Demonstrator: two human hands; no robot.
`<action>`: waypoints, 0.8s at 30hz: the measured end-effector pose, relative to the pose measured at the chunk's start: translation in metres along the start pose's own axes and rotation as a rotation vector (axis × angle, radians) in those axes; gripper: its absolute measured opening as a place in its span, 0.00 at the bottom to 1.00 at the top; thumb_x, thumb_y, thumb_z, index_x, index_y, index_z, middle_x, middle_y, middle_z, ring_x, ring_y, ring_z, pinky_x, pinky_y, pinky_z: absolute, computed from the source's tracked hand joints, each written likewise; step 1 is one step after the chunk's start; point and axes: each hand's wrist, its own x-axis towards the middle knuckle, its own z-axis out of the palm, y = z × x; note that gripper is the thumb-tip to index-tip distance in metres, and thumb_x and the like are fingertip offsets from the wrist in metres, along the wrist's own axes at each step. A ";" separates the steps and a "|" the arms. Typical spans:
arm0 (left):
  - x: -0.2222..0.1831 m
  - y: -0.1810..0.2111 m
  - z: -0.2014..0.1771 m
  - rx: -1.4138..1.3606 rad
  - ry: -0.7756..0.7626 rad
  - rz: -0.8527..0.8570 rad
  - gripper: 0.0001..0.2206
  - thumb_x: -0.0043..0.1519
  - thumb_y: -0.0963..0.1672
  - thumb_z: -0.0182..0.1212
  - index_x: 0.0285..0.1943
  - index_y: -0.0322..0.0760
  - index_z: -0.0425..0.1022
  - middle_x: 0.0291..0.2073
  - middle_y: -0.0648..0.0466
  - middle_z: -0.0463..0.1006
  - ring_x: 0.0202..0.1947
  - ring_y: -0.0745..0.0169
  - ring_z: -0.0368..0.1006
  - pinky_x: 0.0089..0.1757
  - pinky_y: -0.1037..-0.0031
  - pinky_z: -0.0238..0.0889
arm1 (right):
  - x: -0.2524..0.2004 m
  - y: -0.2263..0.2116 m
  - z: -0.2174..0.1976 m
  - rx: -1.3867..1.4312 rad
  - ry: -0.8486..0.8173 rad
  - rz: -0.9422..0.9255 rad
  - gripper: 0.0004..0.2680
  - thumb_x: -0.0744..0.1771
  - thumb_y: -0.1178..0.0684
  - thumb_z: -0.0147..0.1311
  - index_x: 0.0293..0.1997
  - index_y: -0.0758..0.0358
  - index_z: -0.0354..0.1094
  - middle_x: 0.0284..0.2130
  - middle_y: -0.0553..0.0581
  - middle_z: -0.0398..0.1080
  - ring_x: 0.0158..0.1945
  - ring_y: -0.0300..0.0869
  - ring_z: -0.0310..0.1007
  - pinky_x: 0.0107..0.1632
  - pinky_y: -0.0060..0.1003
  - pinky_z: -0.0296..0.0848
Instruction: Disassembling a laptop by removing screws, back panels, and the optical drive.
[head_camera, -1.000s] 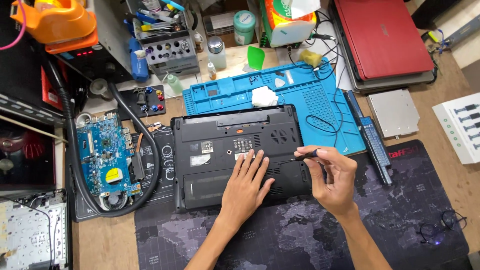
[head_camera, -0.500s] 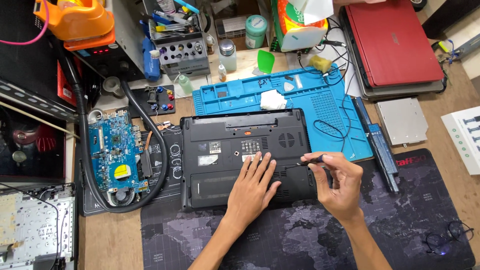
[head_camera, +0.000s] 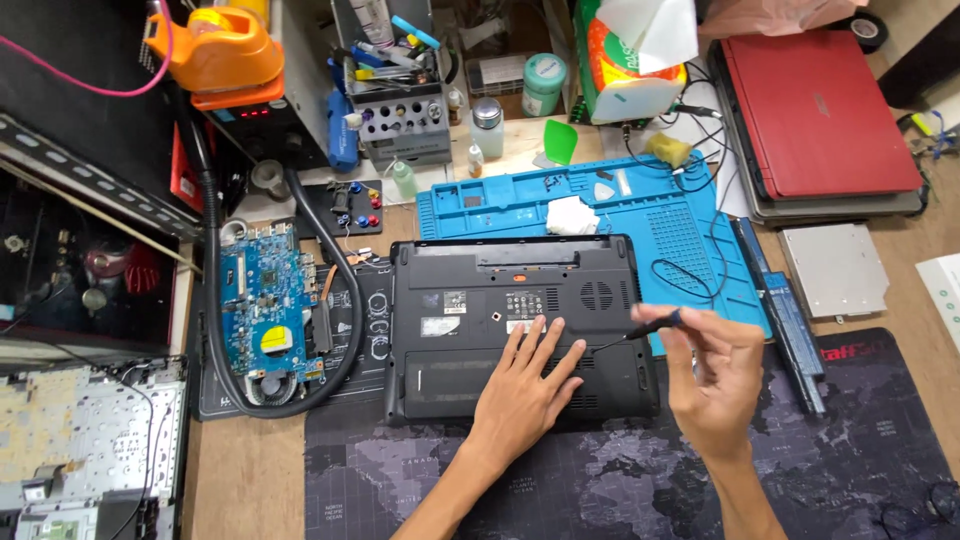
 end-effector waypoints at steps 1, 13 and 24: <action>-0.001 0.000 0.000 0.001 0.000 -0.004 0.21 0.72 0.50 0.48 0.73 0.41 0.64 0.71 0.39 0.62 0.73 0.37 0.55 0.68 0.50 0.46 | -0.003 0.006 -0.001 0.002 -0.003 0.000 0.09 0.71 0.65 0.45 0.55 0.61 0.51 0.43 0.72 0.74 0.49 0.57 0.81 0.52 0.40 0.82; 0.000 -0.001 0.000 -0.021 0.011 -0.008 0.21 0.72 0.50 0.50 0.73 0.41 0.66 0.71 0.38 0.63 0.72 0.36 0.56 0.68 0.50 0.47 | -0.008 0.008 -0.004 -0.084 0.028 -0.021 0.17 0.65 0.63 0.63 0.54 0.51 0.57 0.49 0.60 0.67 0.49 0.44 0.78 0.32 0.22 0.72; 0.003 0.000 -0.007 -0.171 -0.001 -0.067 0.19 0.71 0.48 0.50 0.70 0.40 0.68 0.71 0.40 0.63 0.73 0.37 0.54 0.68 0.51 0.44 | -0.020 0.006 0.004 -0.069 0.128 -0.008 0.14 0.66 0.69 0.60 0.49 0.63 0.55 0.38 0.65 0.68 0.46 0.48 0.79 0.51 0.34 0.85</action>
